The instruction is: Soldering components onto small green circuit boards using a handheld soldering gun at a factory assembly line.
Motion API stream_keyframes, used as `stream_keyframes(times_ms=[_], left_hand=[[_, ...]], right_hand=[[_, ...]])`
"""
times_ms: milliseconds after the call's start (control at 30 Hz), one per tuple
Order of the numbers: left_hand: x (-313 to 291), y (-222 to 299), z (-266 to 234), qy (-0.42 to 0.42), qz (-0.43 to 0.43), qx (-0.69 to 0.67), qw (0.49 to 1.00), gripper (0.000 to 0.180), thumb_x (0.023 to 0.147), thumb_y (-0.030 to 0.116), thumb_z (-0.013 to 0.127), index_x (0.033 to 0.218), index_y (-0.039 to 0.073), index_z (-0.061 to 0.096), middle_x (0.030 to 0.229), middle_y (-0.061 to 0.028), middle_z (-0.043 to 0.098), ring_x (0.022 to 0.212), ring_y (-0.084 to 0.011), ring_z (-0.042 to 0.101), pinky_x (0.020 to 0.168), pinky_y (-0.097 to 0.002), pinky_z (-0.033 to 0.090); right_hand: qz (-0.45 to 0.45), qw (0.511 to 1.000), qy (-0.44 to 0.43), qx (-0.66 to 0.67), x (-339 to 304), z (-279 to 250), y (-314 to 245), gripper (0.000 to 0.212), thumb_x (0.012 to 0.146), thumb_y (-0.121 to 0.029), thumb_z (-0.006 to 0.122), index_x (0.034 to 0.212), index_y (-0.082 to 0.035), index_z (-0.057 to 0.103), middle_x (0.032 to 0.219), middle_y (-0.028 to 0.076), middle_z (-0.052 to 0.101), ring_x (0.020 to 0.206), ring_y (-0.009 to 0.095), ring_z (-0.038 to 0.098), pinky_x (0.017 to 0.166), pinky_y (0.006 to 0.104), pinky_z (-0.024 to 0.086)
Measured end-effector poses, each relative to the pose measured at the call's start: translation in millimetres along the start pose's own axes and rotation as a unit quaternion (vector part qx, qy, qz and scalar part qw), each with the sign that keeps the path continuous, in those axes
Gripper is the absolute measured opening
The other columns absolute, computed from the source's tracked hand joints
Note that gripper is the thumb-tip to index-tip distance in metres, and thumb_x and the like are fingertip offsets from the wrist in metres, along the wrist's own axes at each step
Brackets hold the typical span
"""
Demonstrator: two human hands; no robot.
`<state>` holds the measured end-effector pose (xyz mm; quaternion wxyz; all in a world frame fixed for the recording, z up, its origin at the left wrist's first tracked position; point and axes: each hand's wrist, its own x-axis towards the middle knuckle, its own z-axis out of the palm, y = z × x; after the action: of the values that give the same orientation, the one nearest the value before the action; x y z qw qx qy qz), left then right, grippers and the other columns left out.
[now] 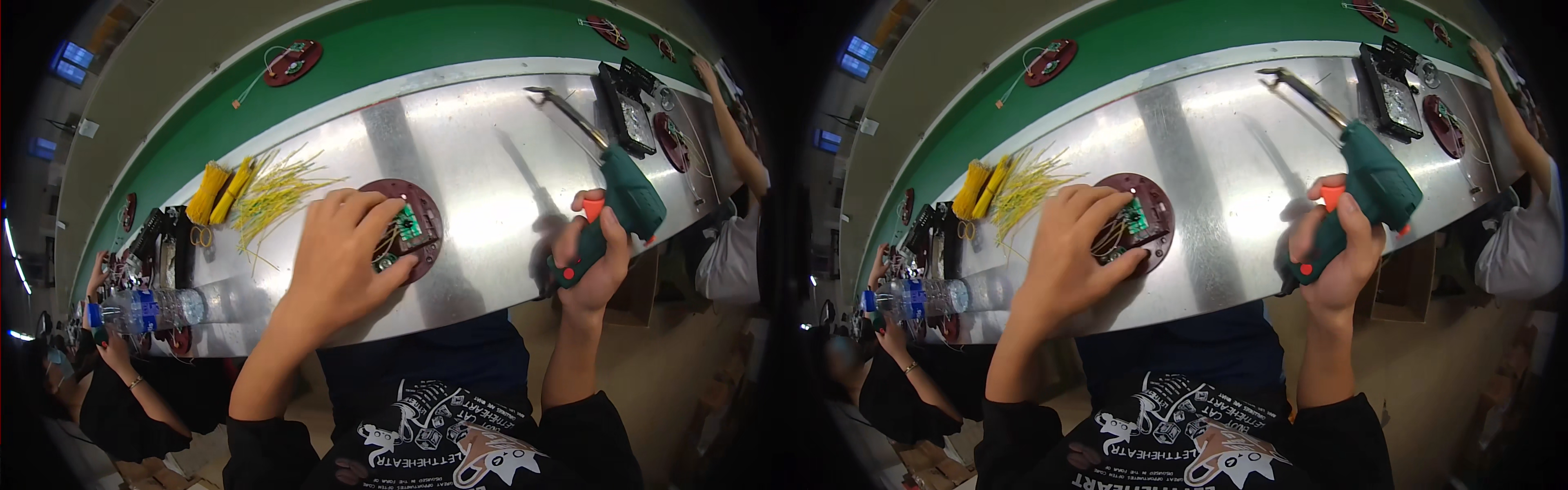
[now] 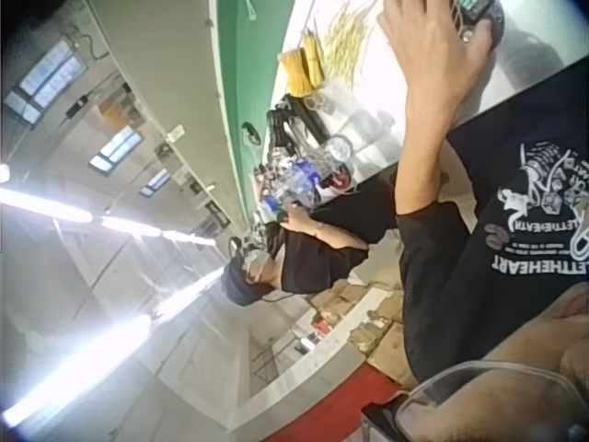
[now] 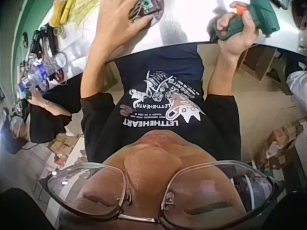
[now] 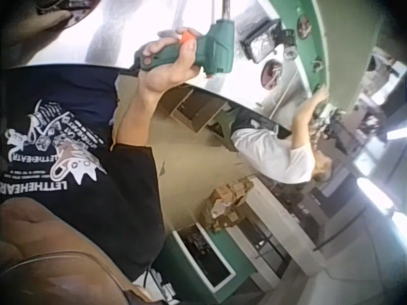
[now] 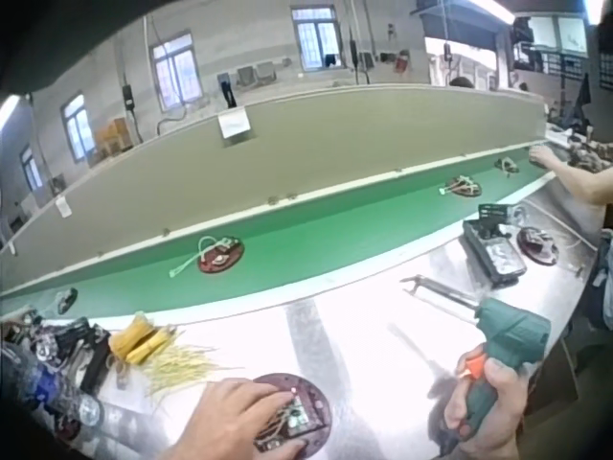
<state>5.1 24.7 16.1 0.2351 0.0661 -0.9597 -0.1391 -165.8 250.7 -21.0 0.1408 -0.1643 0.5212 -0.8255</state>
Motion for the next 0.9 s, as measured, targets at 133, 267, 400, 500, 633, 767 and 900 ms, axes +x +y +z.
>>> stream_keyframes(times_ms=[133,267,400,500,633,767,900], left_hand=[[40.1,-13.0,16.9,-0.02,0.031,-0.021,0.999,0.047,0.072,0.03,0.078,0.11,0.004,0.068,0.104,-0.0147,0.067,0.096,-0.0342,0.06,0.087,-0.0463,0.047],[136.5,-37.9,29.2,0.015,0.023,0.055,0.998,0.049,0.08,0.042,0.07,0.113,0.006,0.069,0.109,-0.0173,0.068,0.101,-0.0356,0.06,0.087,-0.0459,0.047],[200.1,-107.8,61.3,0.005,-0.086,0.16,0.983,0.054,0.092,0.042,0.063,0.132,0.007,0.059,0.128,-0.0185,0.063,0.121,-0.0385,0.055,0.101,-0.0535,0.044],[200.4,-179.8,52.3,-0.026,-0.203,0.263,0.943,0.062,0.091,0.043,0.065,0.145,0.015,0.05,0.137,-0.0164,0.058,0.126,-0.0426,0.052,0.102,-0.0572,0.044],[186.9,-227.2,52.9,-0.016,-0.306,0.197,0.931,0.063,0.088,0.044,0.068,0.142,0.014,0.052,0.146,-0.0154,0.052,0.134,-0.0434,0.042,0.111,-0.0586,0.029],[193.0,-220.1,52.4,-0.019,-0.309,0.131,0.942,0.062,0.087,0.043,0.07,0.139,0.016,0.053,0.146,-0.0136,0.053,0.135,-0.0432,0.039,0.112,-0.0576,0.025],[195.3,-216.6,51.4,-0.022,-0.329,0.114,0.937,0.052,0.083,0.039,0.074,0.125,0.012,0.062,0.135,-0.0137,0.062,0.128,-0.0393,0.049,0.107,-0.0536,0.034]], right_hand=[[-0.036,0.995,0.082,0.052,-2.8,-2.8,3.3,0.031,0.103,-0.027,0.044,0.114,0.002,0.052,0.103,0.01,0.055,0.052,0.008,0.048,0.043,0.0236,0.039],[-0.058,0.991,0.099,0.066,-5.1,-4.2,1.1,0.03,0.103,-0.026,0.044,0.115,0.0,0.052,0.105,0.009,0.054,0.054,0.007,0.047,0.045,0.0234,0.039],[-0.059,0.989,0.122,0.061,-1.2,-4.4,-1.7,0.029,0.103,-0.025,0.044,0.114,0.0,0.052,0.104,0.009,0.055,0.054,0.008,0.048,0.045,0.0241,0.04],[-0.037,0.99,0.124,0.059,0.5,5.5,2.1,0.028,0.102,-0.025,0.047,0.112,0.0,0.053,0.102,0.01,0.055,0.053,0.01,0.049,0.044,0.0258,0.041],[-0.047,0.99,0.124,0.057,5.2,6.7,3.0,0.027,0.1,-0.025,0.05,0.11,0.001,0.053,0.101,0.01,0.057,0.052,0.012,0.051,0.042,0.0275,0.042],[-0.043,0.989,0.123,0.066,4.8,1.1,-3.8,0.026,0.098,-0.023,0.052,0.108,0.001,0.054,0.098,0.011,0.058,0.051,0.013,0.052,0.042,0.0284,0.043],[-0.024,0.989,0.125,0.08,1.1,0.4,-3.4,0.026,0.097,-0.022,0.052,0.106,0.001,0.054,0.095,0.012,0.058,0.05,0.013,0.052,0.043,0.0286,0.044]])
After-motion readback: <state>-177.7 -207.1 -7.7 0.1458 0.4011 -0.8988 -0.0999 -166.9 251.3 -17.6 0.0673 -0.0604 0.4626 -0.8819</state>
